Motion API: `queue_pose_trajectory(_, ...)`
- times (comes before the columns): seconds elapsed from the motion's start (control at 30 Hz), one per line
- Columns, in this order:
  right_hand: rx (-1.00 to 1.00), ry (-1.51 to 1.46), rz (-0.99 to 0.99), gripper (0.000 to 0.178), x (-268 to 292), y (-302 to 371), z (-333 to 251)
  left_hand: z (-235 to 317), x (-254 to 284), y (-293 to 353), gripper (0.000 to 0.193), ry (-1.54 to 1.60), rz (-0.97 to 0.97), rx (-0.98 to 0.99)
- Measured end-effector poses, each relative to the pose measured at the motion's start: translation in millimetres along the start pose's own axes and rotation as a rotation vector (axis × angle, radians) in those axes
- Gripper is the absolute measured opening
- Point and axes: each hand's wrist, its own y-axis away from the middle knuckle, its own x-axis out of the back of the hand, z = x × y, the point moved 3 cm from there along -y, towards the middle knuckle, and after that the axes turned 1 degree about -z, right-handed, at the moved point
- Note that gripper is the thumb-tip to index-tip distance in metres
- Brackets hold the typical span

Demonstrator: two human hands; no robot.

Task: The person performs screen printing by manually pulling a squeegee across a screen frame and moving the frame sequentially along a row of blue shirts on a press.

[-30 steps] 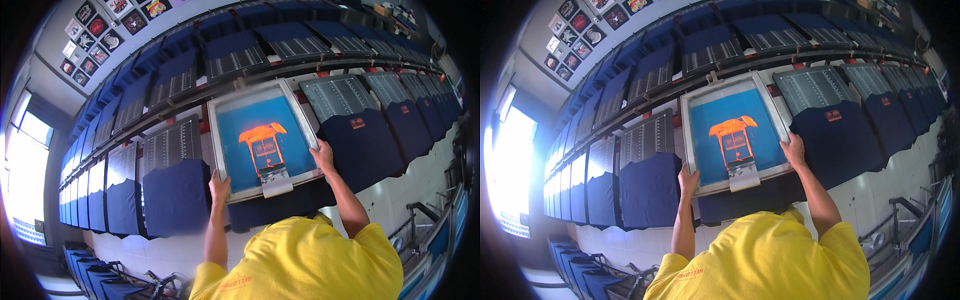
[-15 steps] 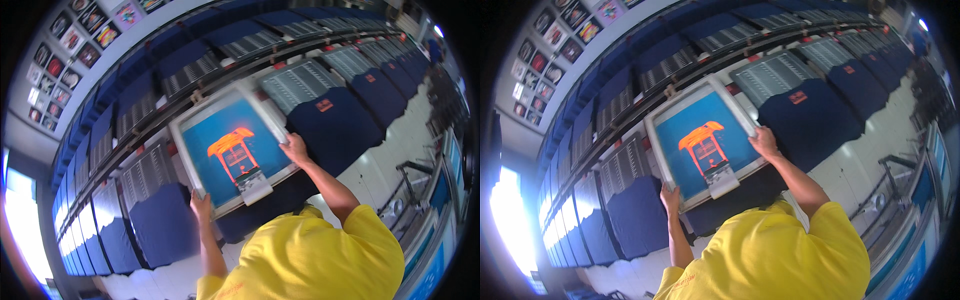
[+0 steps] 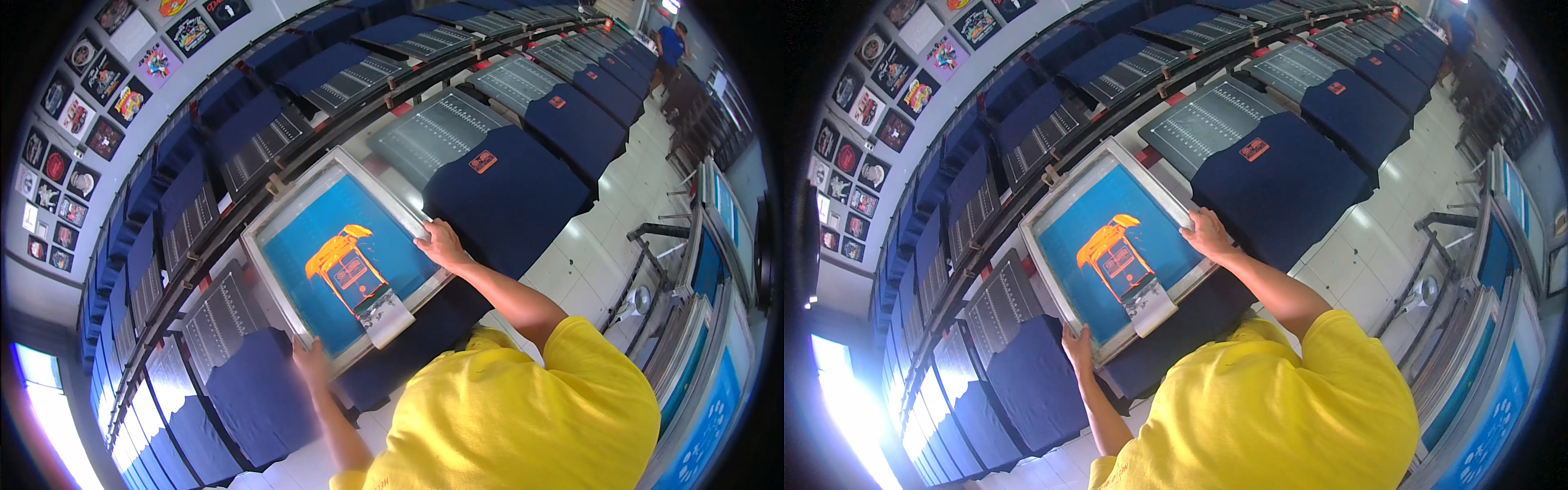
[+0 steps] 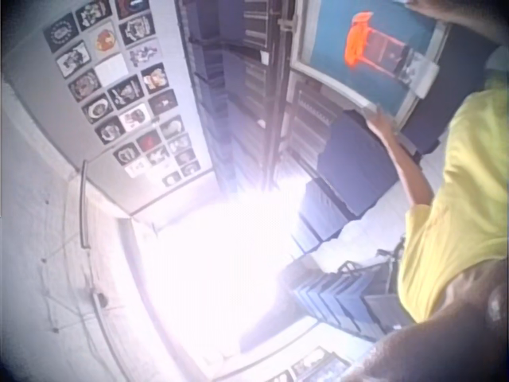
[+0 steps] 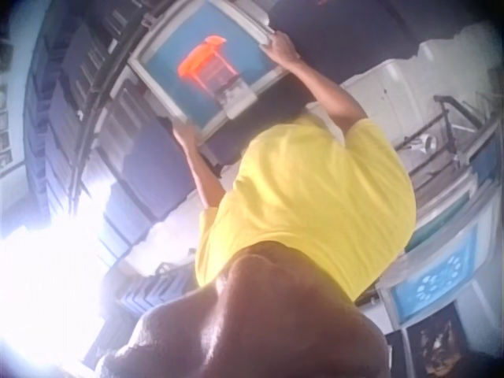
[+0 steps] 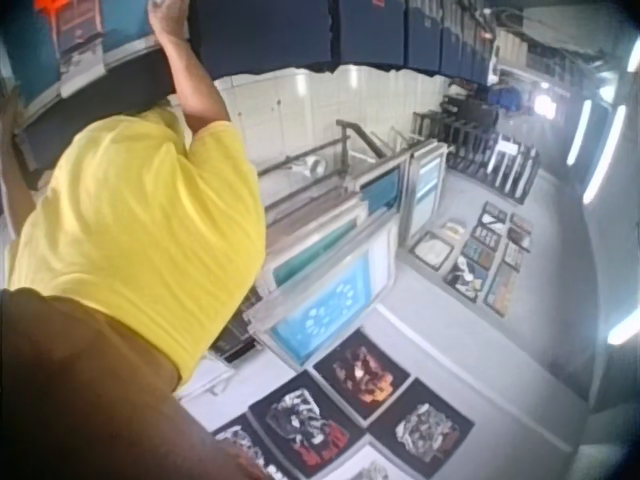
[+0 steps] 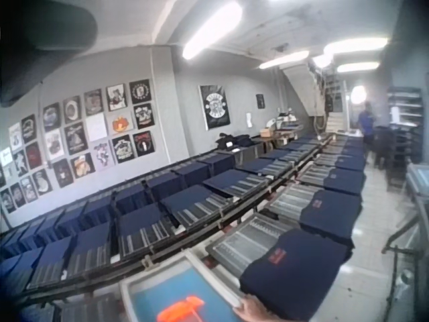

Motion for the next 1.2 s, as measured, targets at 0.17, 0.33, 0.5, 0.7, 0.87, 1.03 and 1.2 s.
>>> queue_pose_trajectory(0.17,-0.016,-0.006,-0.045,0.041,-0.7,-0.6,-5.7,-0.2,2.2,4.2,0.069,-0.046,0.022,-0.012)
queue_pose_trajectory(0.33,-0.027,-0.023,-0.032,0.04,-3.0,4.3,-16.5,-0.9,8.1,8.7,0.069,-0.039,0.044,-0.016)
queue_pose_trajectory(0.5,0.129,-0.118,0.094,0.044,4.6,2.5,-13.7,3.4,0.2,11.0,0.067,0.018,0.125,0.022)
queue_pose_trajectory(0.7,0.327,0.049,0.049,0.046,29.8,19.8,-34.6,23.2,9.9,48.9,0.058,-0.058,0.217,-0.003)
queue_pose_trajectory(0.87,0.272,0.269,0.153,0.04,72.9,20.7,5.7,30.2,-0.1,97.6,0.043,-0.137,0.334,-0.165)
queue_pose_trajectory(1.03,0.032,0.595,0.087,0.05,85.0,13.5,64.2,28.0,1.1,111.1,0.039,-0.141,0.342,-0.219)
queue_pose_trajectory(1.2,-0.001,0.604,0.055,0.05,82.5,6.1,71.3,24.4,4.0,107.0,0.039,-0.122,0.339,-0.253)
